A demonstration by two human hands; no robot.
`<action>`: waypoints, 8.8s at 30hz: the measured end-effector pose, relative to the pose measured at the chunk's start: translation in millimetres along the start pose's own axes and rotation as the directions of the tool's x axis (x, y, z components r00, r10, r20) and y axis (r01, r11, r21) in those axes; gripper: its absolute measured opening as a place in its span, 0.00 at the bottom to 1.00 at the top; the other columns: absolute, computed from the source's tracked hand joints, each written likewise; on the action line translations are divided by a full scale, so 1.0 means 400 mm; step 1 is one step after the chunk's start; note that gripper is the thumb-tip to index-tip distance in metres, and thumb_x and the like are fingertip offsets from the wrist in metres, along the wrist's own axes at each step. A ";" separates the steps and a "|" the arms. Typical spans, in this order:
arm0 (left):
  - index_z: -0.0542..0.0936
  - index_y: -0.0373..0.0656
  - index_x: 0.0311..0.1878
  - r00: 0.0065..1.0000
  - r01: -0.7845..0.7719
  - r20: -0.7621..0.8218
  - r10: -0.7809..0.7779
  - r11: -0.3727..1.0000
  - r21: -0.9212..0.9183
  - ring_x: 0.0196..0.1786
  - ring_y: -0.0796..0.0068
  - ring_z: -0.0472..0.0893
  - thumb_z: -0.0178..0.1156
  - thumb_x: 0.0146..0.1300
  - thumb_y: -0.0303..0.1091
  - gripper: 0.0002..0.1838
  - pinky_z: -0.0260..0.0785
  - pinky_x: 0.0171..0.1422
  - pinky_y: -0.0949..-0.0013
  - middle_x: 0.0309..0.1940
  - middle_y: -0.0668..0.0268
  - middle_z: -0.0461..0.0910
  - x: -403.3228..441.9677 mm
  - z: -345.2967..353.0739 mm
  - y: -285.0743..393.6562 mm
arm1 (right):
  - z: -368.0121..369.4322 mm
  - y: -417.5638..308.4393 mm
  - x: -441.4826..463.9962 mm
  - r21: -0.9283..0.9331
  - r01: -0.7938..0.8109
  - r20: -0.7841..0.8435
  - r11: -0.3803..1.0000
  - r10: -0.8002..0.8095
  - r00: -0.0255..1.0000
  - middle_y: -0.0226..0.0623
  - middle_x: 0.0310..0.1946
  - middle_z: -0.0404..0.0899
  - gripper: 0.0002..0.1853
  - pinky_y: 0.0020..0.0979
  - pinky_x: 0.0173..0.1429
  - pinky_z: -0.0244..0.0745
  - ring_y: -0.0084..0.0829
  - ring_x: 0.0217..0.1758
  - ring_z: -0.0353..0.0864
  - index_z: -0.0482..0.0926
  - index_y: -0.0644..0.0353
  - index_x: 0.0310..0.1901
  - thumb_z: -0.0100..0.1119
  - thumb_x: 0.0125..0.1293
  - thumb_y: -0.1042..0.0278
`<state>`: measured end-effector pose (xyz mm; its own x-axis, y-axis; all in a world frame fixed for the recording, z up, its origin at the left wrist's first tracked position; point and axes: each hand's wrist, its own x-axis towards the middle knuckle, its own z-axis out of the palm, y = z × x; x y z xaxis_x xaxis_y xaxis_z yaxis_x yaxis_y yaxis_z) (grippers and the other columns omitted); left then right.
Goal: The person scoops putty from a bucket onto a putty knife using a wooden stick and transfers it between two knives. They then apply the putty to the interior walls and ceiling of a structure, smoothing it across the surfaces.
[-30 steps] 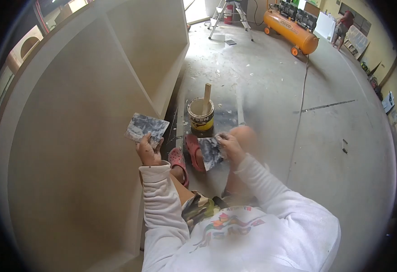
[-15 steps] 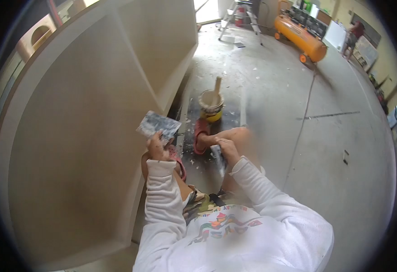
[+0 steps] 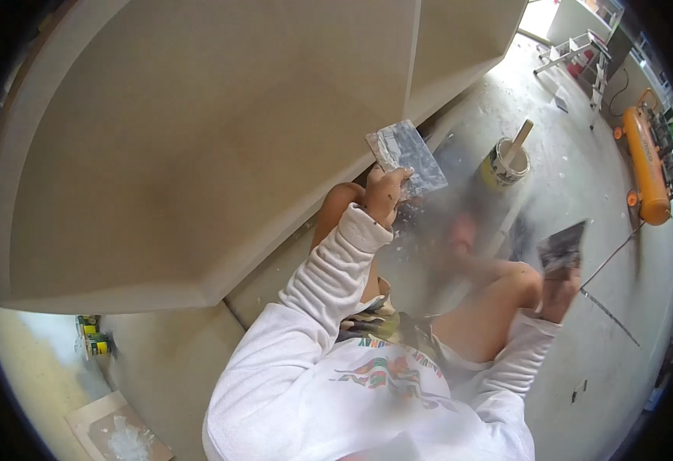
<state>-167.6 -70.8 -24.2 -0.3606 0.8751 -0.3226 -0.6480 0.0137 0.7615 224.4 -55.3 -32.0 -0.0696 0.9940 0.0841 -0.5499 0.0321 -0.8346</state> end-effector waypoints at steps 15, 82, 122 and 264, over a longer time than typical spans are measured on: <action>0.75 0.40 0.38 0.993 0.098 -0.096 -0.073 0.951 0.293 0.27 0.73 0.79 0.57 0.56 0.32 0.08 0.73 0.26 0.71 0.29 0.65 0.78 0.001 0.005 0.042 | -0.189 0.075 0.460 -0.593 -0.412 -0.483 0.692 0.103 0.869 0.29 0.28 0.75 0.13 0.28 0.26 0.65 0.24 0.23 0.69 0.81 0.59 0.39 0.50 0.63 0.60; 0.62 0.37 0.56 0.842 0.503 0.037 -0.538 0.809 0.303 0.40 0.66 0.80 0.49 0.57 0.21 0.22 0.81 0.31 0.62 0.44 0.59 0.74 0.289 0.018 -0.444 | -0.332 0.417 0.605 -0.870 -0.445 -0.425 0.213 0.131 0.895 0.46 0.33 0.82 0.25 0.35 0.44 0.73 0.38 0.38 0.81 0.81 0.62 0.35 0.67 0.47 0.45; 0.66 0.42 0.44 0.749 0.567 0.379 -0.544 0.821 0.058 0.33 0.70 0.77 0.55 0.54 0.21 0.15 0.76 0.32 0.64 0.35 0.64 0.73 0.402 0.210 -0.709 | 0.134 -0.186 0.446 -0.976 0.006 -0.040 0.218 -0.207 0.978 0.32 0.31 0.83 0.12 0.23 0.39 0.74 0.21 0.33 0.79 0.84 0.61 0.38 0.65 0.57 0.61; 0.66 0.46 0.58 0.922 -0.386 0.033 0.386 0.922 0.023 0.42 0.65 0.80 0.52 0.54 0.26 0.25 0.79 0.32 0.65 0.45 0.62 0.76 -0.211 0.081 0.273 | 0.448 0.299 0.236 -0.255 -0.292 0.221 0.922 0.349 0.911 0.35 0.33 0.80 0.13 0.24 0.30 0.73 0.19 0.28 0.76 0.76 0.64 0.40 0.55 0.51 0.85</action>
<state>-186.2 -127.4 104.5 -0.5601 0.8283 0.0148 -0.4429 -0.3146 0.8395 3.0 23.8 -26.2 -0.4396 0.8932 -0.0946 -0.2741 -0.2337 -0.9329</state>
